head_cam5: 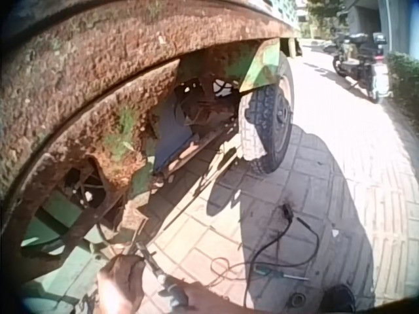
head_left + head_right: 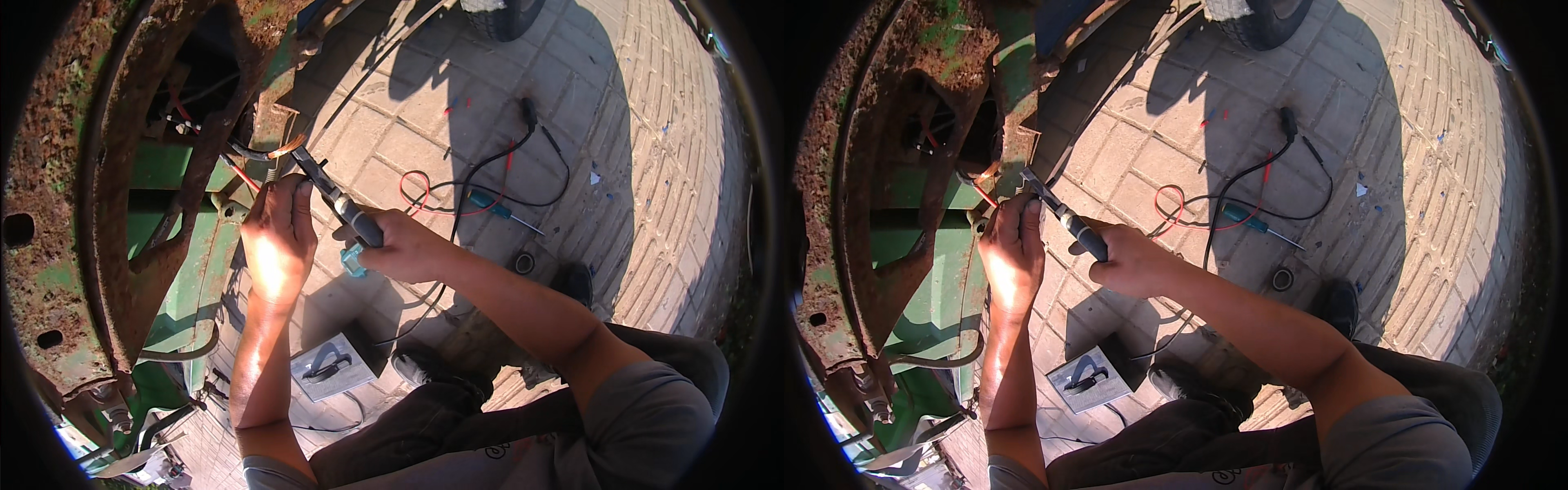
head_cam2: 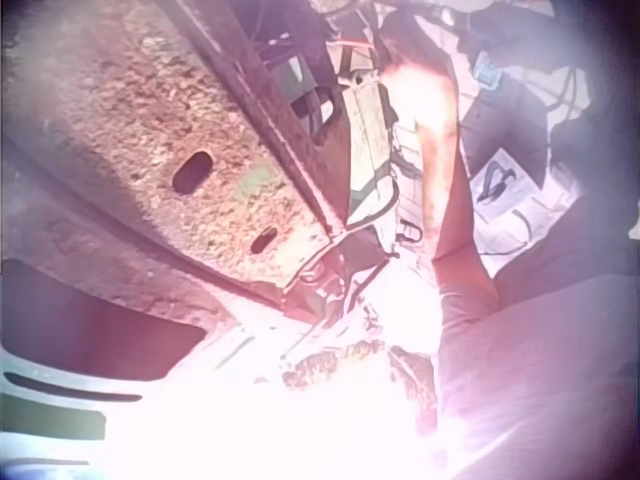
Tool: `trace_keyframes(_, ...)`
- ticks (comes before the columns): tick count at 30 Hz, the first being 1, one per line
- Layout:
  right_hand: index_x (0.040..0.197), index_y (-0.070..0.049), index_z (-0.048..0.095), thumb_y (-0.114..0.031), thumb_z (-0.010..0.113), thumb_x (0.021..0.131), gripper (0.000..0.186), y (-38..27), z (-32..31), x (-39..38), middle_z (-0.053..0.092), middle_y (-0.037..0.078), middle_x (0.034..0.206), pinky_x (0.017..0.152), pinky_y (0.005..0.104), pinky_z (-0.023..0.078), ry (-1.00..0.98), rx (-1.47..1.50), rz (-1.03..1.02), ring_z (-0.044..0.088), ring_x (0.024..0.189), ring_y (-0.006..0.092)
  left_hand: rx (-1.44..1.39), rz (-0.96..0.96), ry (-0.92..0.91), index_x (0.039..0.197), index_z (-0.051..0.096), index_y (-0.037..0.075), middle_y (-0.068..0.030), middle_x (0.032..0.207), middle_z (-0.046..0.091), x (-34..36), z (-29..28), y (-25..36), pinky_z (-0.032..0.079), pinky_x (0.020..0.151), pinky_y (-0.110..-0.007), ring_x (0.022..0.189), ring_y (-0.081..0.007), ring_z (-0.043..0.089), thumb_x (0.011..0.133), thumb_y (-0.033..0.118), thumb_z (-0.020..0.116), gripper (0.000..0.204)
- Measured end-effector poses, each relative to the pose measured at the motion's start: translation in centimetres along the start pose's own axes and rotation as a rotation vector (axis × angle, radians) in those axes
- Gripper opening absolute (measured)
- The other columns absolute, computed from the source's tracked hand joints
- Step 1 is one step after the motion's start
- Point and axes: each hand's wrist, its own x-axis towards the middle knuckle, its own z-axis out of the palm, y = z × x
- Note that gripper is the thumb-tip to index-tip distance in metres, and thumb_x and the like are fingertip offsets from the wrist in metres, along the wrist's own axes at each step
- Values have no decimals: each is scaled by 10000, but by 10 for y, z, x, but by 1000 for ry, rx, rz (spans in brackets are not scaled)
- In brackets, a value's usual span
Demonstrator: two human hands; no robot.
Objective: The person works on a vehicle's undercarriage wiring, using a soldering iron to heat and join wires, then wrapping connections with electrical tape. The person also uses pliers to strip and adjust wires. The work is performed outdoors on a paved surface next to a green vehicle.
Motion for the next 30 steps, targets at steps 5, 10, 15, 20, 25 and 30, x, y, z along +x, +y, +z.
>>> trace_keyframes(5, 1011, 14, 606, -50, 524, 729, 300, -2, 1, 1, 629, 155, 981, 833, 328, 487, 83, -97, -48, 631, 926, 247, 17, 6, -16, 915, 600, 15, -169, 753, 604, 0, 0, -1, 474, 536, -368, 605, -336, 600, 862, 44, 605, 61)
trace_keyframes(10, 891, 36, 590, -60, 571, 714, 202, 9, 7, 1, 599, 225, 872, 724, 409, 490, 238, -118, -132, 614, 814, 376, 46, -23, -75, 919, 588, 9, -181, 768, 599, 3, -2, 2, 477, 581, -388, 654, -346, 604, 863, 49, 594, 69)
trace_keyframes(15, 871, 48, 580, -75, 591, 713, 201, 9, 0, 3, 586, 223, 842, 701, 414, 491, 299, -359, -210, 613, 796, 376, 45, -85, -272, 904, 559, -8, -194, 758, 578, 11, -12, 10, 468, 600, -402, 679, -359, 592, 861, 125, 613, 150)
trace_keyframes(20, 913, 33, 618, -74, 566, 710, 235, 3, -22, 1, 616, 187, 809, 661, 394, 485, 178, -324, -198, 630, 719, 311, 147, -178, -456, 959, 562, -39, -181, 771, 614, 22, -24, 16, 477, 635, -346, 678, -278, 609, 850, 290, 680, 366)
trace_keyframes(25, 949, -23, 688, -119, 597, 718, 266, -9, -35, -5, 616, 70, 713, 619, 288, 454, -146, 14, 46, 585, 662, 139, -194, -237, -339, 877, 604, -12, -129, 682, 623, 15, -15, -3, 465, 561, -345, 583, -225, 598, 769, 361, 749, 415)
trace_keyframes(30, 928, -19, 689, -143, 614, 713, 259, -7, -30, -9, 638, 69, 750, 650, 277, 467, -107, 138, 36, 597, 688, 143, -210, -270, -338, 833, 621, -24, -33, 661, 595, 17, -9, -4, 437, 567, -258, 609, -87, 495, 722, 289, 801, 378)
